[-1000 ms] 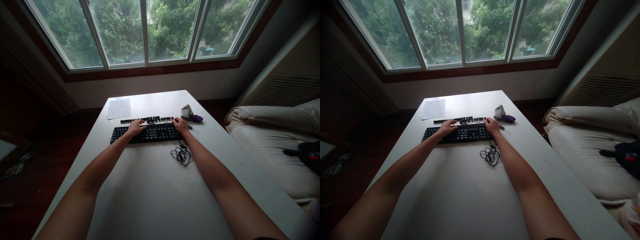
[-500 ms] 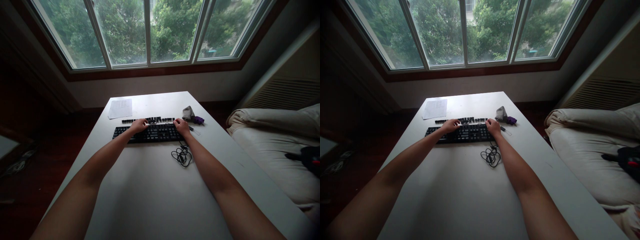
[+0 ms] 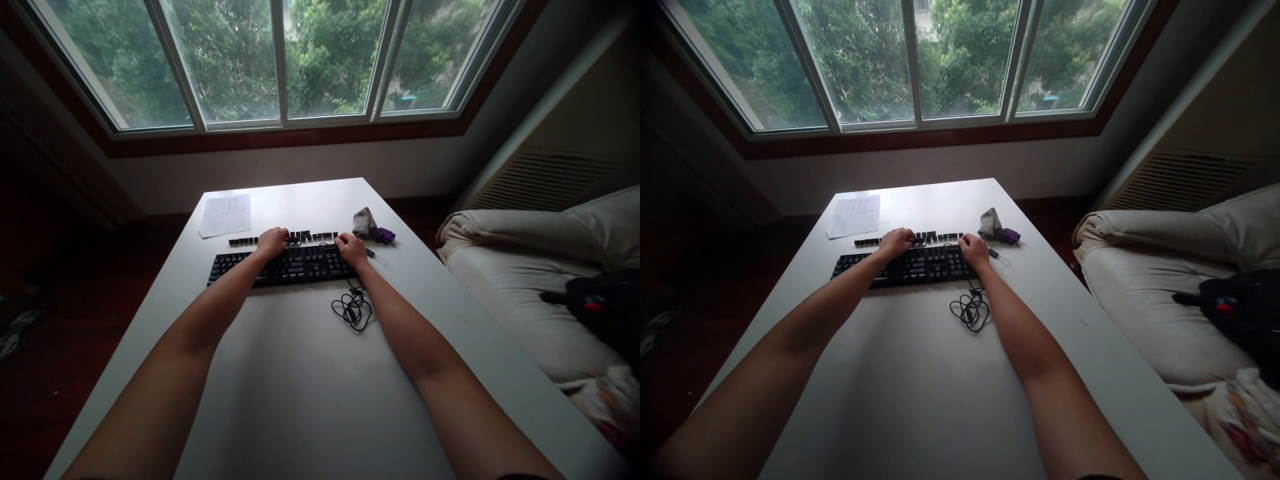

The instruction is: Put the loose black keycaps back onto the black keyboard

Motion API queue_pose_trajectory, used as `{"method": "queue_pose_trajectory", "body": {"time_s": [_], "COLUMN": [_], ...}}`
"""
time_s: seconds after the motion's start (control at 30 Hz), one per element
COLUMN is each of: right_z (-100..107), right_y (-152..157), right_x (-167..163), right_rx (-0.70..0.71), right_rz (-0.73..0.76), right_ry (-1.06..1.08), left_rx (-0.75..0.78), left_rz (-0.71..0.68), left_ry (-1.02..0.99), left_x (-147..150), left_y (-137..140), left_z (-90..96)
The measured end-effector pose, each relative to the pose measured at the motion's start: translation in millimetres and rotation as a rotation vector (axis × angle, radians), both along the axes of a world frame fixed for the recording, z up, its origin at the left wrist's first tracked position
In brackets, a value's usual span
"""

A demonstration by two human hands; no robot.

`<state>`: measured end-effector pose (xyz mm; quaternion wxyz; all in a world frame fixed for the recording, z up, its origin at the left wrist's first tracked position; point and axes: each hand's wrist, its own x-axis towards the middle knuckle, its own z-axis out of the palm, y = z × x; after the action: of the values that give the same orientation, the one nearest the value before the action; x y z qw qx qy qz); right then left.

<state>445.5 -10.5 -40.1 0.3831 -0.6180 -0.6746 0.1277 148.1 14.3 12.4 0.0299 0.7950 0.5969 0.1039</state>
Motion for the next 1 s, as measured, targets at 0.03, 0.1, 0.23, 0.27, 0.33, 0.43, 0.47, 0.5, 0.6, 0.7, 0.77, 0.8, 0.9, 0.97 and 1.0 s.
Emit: {"method": "queue_pose_trajectory", "body": {"time_s": [0.03,0.1,0.23,0.27,0.33,0.43,0.47,0.5,0.6,0.7,0.77,0.8,0.9,0.97,1.0], "right_z": [0.2,0.7,1.3,1.5,1.9,3.3,3.9,4.5,5.6,5.3,4.8,4.5,4.6,4.9,5.1], "right_y": [0.0,-0.2,-0.6,-0.7,-1.2,-2.5,-3.0,-3.4,-4.3,-4.6,-4.8,-4.9,-5.6,-5.9,-5.9], "right_x": [-0.2,-0.4,-0.4,-0.4,-0.4,-0.8,-1.1,-1.4,-2.0,-1.9,-1.8,-1.8,-2.1,-2.5,-2.7], "right_rx": [-0.003,-0.008,-0.010,-0.007,-0.009,-0.018,-0.018,-0.016,-0.012,-0.010,-0.006,-0.003,0.007,0.004,0.000], "right_rz": [-0.002,-0.004,-0.001,-0.001,-0.003,-0.008,-0.008,-0.008,-0.010,-0.012,-0.012,-0.010,-0.005,-0.007,-0.009], "right_ry": [0.001,0.001,-0.002,-0.003,-0.004,-0.004,-0.003,-0.003,-0.003,-0.003,-0.002,0.000,0.002,0.000,-0.001], "left_rx": [-0.003,-0.012,-0.007,-0.003,0.008,0.023,0.026,0.027,0.020,-0.019,-0.042,-0.049,-0.052,-0.047,-0.046], "left_rz": [-0.012,-0.026,-0.007,0.000,0.012,0.032,0.037,0.035,-0.019,-0.130,-0.192,-0.215,-0.266,-0.279,-0.281], "left_ry": [0.025,0.053,0.044,0.041,0.032,-0.006,-0.022,-0.034,-0.057,-0.099,-0.134,-0.151,-0.182,-0.172,-0.159], "left_x": [0.4,1.0,0.4,-0.2,-2.1,-6.5,-8.3,-10.1,-15.6,-19.2,-19.8,-19.5,-17.8,-17.2,-17.2], "left_y": [0.8,1.5,-0.4,-1.5,-4.0,-9.0,-11.0,-13.2,-21.4,-31.2,-37.4,-40.2,-46.0,-48.0,-48.5], "left_z": [0.5,0.7,0.2,0.5,1.9,6.8,9.0,11.5,18.9,24.8,27.1,27.7,27.5,25.8,24.7]}}
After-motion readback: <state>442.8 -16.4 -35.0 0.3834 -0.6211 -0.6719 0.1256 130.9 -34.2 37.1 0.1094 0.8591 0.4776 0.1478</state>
